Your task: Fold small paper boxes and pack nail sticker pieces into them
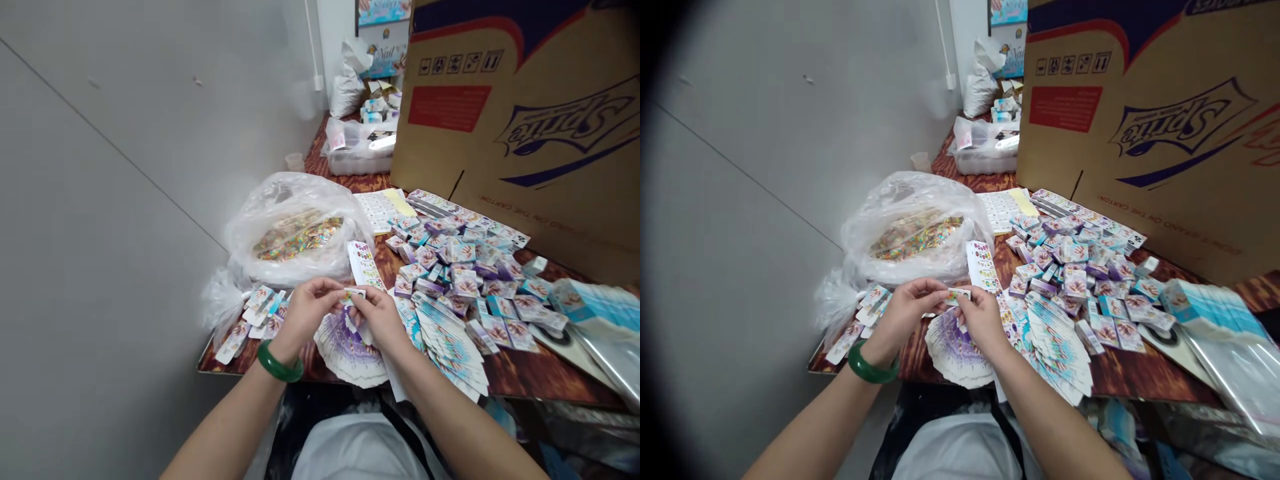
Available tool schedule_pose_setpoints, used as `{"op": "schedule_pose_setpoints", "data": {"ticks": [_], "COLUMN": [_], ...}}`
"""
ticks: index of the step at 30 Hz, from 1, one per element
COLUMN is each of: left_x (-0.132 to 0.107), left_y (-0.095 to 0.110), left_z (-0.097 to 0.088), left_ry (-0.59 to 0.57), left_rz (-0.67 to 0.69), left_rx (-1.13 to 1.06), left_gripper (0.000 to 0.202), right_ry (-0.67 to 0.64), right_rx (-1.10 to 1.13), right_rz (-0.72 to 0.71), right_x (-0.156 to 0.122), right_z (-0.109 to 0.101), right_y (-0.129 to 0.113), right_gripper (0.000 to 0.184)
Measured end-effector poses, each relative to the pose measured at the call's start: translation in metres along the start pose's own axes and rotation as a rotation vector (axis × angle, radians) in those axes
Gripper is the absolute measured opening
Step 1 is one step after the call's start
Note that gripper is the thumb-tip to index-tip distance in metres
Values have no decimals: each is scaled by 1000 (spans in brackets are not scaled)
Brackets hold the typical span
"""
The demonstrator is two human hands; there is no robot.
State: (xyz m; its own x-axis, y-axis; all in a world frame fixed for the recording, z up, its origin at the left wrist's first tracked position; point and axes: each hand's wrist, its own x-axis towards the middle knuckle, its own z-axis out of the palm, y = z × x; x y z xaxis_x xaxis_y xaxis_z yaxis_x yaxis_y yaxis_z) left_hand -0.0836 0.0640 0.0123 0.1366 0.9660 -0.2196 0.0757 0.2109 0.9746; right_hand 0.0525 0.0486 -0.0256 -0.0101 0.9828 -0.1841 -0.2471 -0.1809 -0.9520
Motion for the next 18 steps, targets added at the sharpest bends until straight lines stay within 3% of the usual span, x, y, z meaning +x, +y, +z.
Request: {"op": "schedule_pose_setpoints", "data": {"ticks": [3,5,7,9,12,15,18], "left_x": [-3,-6,-10,-14,-14,-6,9], "left_y": [-20,-30,-35,-35,-33,-37,-47], "left_z": [11,17,19,16,-3,-30,-48], "left_ry": [143,176,120,-14,-210,-166,-142], "left_rz": [87,115,125,154,298,407,353], "left_rx": [100,139,148,211,572,1123,1389], "left_gripper": [20,16,12,10,20,48,55], "right_ry": [-28,-56,-67,-57,-16,39,50], "right_rx": [1,-20,-61,-124,-193,-181,-160], "right_rz": [-12,-20,-13,6,26,42,47], "right_x": [-7,-11,-13,-14,-13,-13,-15], "right_z": [0,-4,-10,-19,-36,-50,-56], "right_y": [0,-1,-1,1,6,7,5], "right_gripper": [26,26,29,31,30,30,31]}}
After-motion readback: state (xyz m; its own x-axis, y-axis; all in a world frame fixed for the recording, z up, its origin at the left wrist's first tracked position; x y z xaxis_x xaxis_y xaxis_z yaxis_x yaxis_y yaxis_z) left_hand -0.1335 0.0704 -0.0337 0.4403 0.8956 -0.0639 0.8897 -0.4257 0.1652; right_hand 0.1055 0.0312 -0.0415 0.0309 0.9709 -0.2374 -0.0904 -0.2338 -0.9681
